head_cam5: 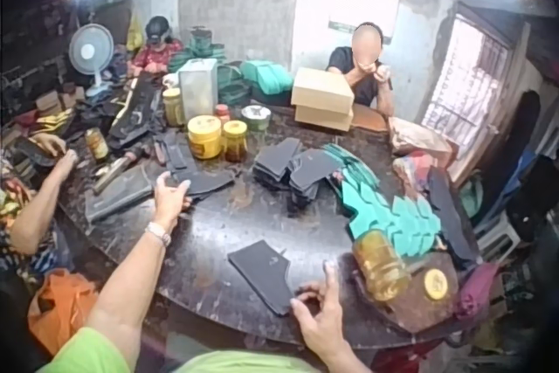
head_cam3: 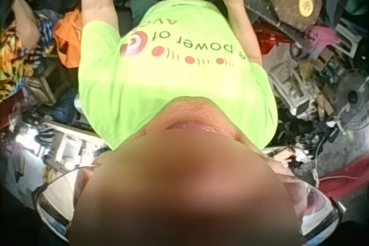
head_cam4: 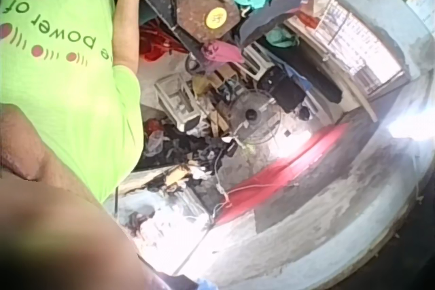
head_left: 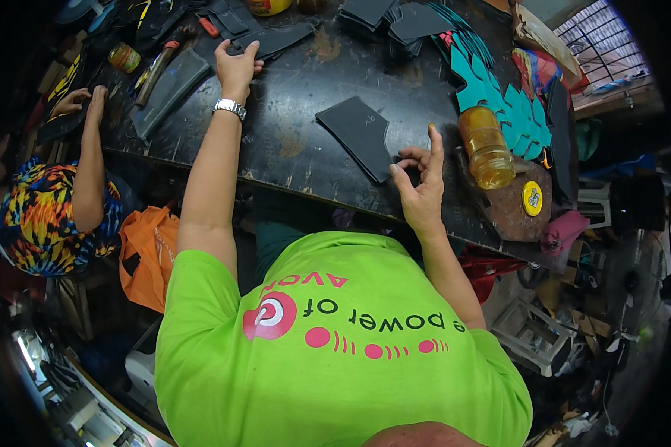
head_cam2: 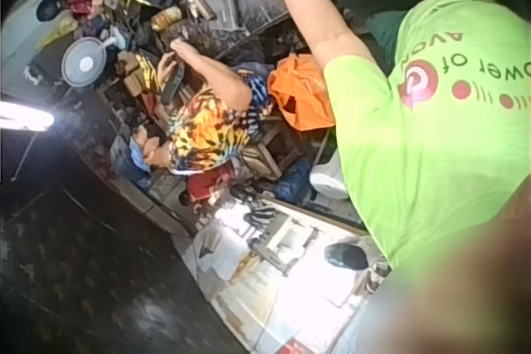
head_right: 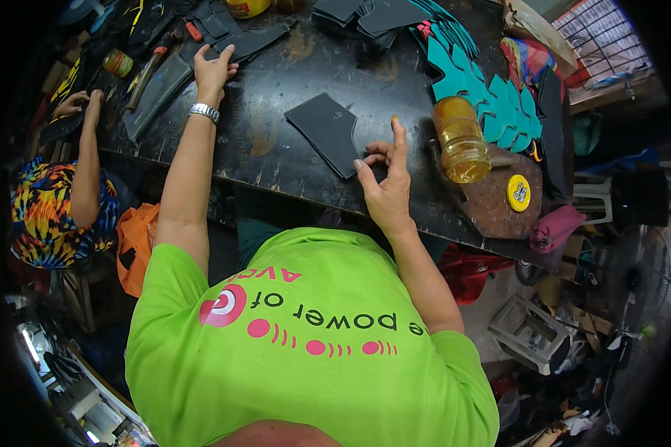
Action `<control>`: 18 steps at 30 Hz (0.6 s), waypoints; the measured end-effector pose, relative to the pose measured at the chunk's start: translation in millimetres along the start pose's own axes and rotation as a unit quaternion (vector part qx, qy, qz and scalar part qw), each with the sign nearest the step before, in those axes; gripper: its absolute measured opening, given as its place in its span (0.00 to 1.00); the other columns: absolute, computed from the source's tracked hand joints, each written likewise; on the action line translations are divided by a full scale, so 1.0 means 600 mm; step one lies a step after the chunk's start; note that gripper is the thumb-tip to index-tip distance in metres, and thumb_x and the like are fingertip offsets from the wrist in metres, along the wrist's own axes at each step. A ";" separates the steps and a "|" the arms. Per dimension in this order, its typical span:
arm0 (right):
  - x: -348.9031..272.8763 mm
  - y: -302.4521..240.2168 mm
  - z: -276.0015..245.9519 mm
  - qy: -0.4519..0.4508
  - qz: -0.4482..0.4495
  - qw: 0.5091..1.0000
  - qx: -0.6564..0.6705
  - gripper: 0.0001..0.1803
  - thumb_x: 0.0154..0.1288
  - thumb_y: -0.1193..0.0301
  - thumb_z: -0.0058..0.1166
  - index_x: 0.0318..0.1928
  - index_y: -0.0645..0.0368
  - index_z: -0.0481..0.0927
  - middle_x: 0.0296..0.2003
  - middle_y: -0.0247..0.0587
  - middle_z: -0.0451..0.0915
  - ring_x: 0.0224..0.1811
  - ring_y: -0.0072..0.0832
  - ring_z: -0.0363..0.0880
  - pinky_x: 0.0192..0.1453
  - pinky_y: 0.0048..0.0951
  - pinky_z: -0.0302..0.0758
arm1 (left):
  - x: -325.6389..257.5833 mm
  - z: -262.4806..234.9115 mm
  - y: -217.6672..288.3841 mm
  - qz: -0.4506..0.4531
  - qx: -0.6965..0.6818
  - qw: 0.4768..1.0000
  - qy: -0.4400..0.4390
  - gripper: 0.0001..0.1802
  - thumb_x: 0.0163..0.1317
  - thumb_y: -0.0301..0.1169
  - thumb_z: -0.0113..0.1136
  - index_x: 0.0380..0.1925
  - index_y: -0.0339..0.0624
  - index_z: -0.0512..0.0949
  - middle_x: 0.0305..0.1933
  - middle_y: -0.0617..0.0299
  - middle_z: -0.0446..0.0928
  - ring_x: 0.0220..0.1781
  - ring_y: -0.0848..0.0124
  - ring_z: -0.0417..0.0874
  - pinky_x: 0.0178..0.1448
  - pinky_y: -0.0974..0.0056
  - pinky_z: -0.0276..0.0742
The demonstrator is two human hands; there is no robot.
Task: The person applies a viscous substance from a jar to the edges of teal and black foam pieces using a finger, then sets each piece aside. The person handles multiple pieces one at a time, repeatedly dipping a finger into the jar and spreading the substance along the edges.
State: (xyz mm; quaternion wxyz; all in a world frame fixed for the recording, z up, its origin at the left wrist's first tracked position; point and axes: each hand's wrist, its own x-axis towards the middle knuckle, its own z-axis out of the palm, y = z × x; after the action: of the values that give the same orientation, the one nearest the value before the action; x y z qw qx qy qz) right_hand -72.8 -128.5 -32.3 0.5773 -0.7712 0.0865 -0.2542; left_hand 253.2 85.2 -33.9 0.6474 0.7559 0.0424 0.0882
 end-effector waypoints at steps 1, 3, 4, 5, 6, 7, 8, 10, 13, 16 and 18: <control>0.000 0.000 0.000 -0.003 -0.002 1.000 0.004 0.50 0.60 0.84 0.59 0.79 0.51 0.49 0.44 0.44 0.77 0.40 0.24 0.77 0.51 0.27 0.75 | -0.006 -0.007 0.011 0.005 0.072 0.997 -0.011 0.40 0.62 0.39 0.71 0.68 0.34 0.62 0.34 0.53 0.83 0.29 0.67 0.87 0.33 0.65 0.83; -0.001 0.001 -0.001 -0.002 -0.001 1.000 0.009 0.50 0.60 0.84 0.59 0.79 0.52 0.49 0.44 0.44 0.77 0.40 0.24 0.76 0.51 0.27 0.75 | -0.024 -0.026 0.035 0.062 0.213 0.975 -0.009 0.43 0.61 0.45 0.71 0.69 0.35 0.62 0.34 0.53 0.83 0.31 0.66 0.87 0.38 0.63 0.82; -0.001 0.002 -0.002 -0.004 -0.003 1.000 0.009 0.50 0.61 0.84 0.59 0.79 0.52 0.49 0.44 0.44 0.77 0.40 0.24 0.76 0.51 0.27 0.75 | -0.036 -0.042 0.049 0.113 0.280 0.953 0.003 0.43 0.61 0.47 0.71 0.68 0.36 0.64 0.33 0.54 0.82 0.31 0.65 0.87 0.39 0.61 0.82; -0.001 0.003 -0.002 -0.005 -0.004 1.000 0.008 0.50 0.61 0.83 0.59 0.79 0.52 0.49 0.44 0.44 0.77 0.40 0.23 0.76 0.51 0.27 0.75 | -0.051 -0.052 0.062 0.147 0.346 0.926 0.010 0.43 0.60 0.50 0.71 0.68 0.36 0.66 0.32 0.55 0.82 0.32 0.64 0.86 0.41 0.60 0.81; -0.001 0.005 -0.002 -0.005 -0.002 1.000 0.006 0.50 0.61 0.83 0.60 0.79 0.52 0.49 0.44 0.44 0.77 0.40 0.23 0.76 0.51 0.27 0.75 | -0.073 -0.057 0.073 0.184 0.319 0.929 -0.023 0.41 0.59 0.50 0.72 0.65 0.38 0.69 0.32 0.56 0.81 0.33 0.64 0.85 0.42 0.59 0.81; -0.002 0.006 -0.002 -0.005 0.005 1.000 0.009 0.50 0.61 0.83 0.60 0.79 0.52 0.49 0.44 0.44 0.77 0.40 0.23 0.76 0.51 0.27 0.75 | -0.100 -0.059 0.079 0.202 0.292 0.933 -0.060 0.39 0.57 0.50 0.73 0.63 0.39 0.72 0.32 0.56 0.80 0.34 0.63 0.85 0.43 0.59 0.81; -0.001 0.007 -0.001 -0.006 0.010 1.000 0.011 0.50 0.61 0.83 0.60 0.79 0.52 0.49 0.44 0.44 0.77 0.40 0.23 0.76 0.51 0.27 0.75 | -0.133 -0.055 0.082 0.237 0.259 0.932 -0.093 0.37 0.56 0.50 0.74 0.61 0.41 0.76 0.32 0.57 0.79 0.35 0.62 0.84 0.44 0.58 0.80; 0.000 0.009 -0.001 -0.006 0.013 1.000 0.017 0.50 0.61 0.82 0.61 0.79 0.52 0.49 0.44 0.45 0.78 0.39 0.23 0.76 0.51 0.27 0.75 | -0.213 -0.034 0.077 0.295 0.256 0.897 -0.206 0.33 0.54 0.52 0.74 0.56 0.48 0.81 0.44 0.53 0.77 0.44 0.61 0.82 0.48 0.57 0.79; 0.002 0.009 -0.004 -0.022 0.000 0.999 0.028 0.50 0.61 0.82 0.61 0.79 0.52 0.49 0.45 0.45 0.78 0.40 0.23 0.76 0.51 0.26 0.75 | -0.303 -0.009 0.067 0.341 0.344 0.837 -0.254 0.38 0.52 0.51 0.76 0.59 0.42 0.79 0.55 0.53 0.76 0.59 0.54 0.77 0.60 0.56 0.75; -0.001 0.002 -0.017 -0.007 0.045 0.989 0.140 0.46 0.63 0.82 0.61 0.78 0.56 0.53 0.46 0.43 0.78 0.45 0.22 0.76 0.52 0.24 0.75 | -0.325 0.002 0.064 0.313 0.363 0.846 -0.232 0.39 0.51 0.50 0.77 0.60 0.43 0.77 0.59 0.53 0.74 0.64 0.52 0.73 0.65 0.53 0.71; -0.007 -0.012 -0.029 0.008 0.110 0.962 0.250 0.40 0.65 0.82 0.59 0.76 0.58 0.59 0.47 0.40 0.77 0.46 0.20 0.76 0.52 0.22 0.75 | -0.321 0.003 0.067 0.297 0.328 0.861 -0.250 0.40 0.50 0.50 0.77 0.60 0.43 0.75 0.60 0.53 0.74 0.65 0.53 0.72 0.66 0.51 0.68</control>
State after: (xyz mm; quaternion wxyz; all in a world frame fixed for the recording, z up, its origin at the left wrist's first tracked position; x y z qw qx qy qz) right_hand -86.0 -139.5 -23.5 0.7753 -0.5861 0.1089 -0.2086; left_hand 62.5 42.9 -9.9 0.2938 0.8980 -0.3207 0.0656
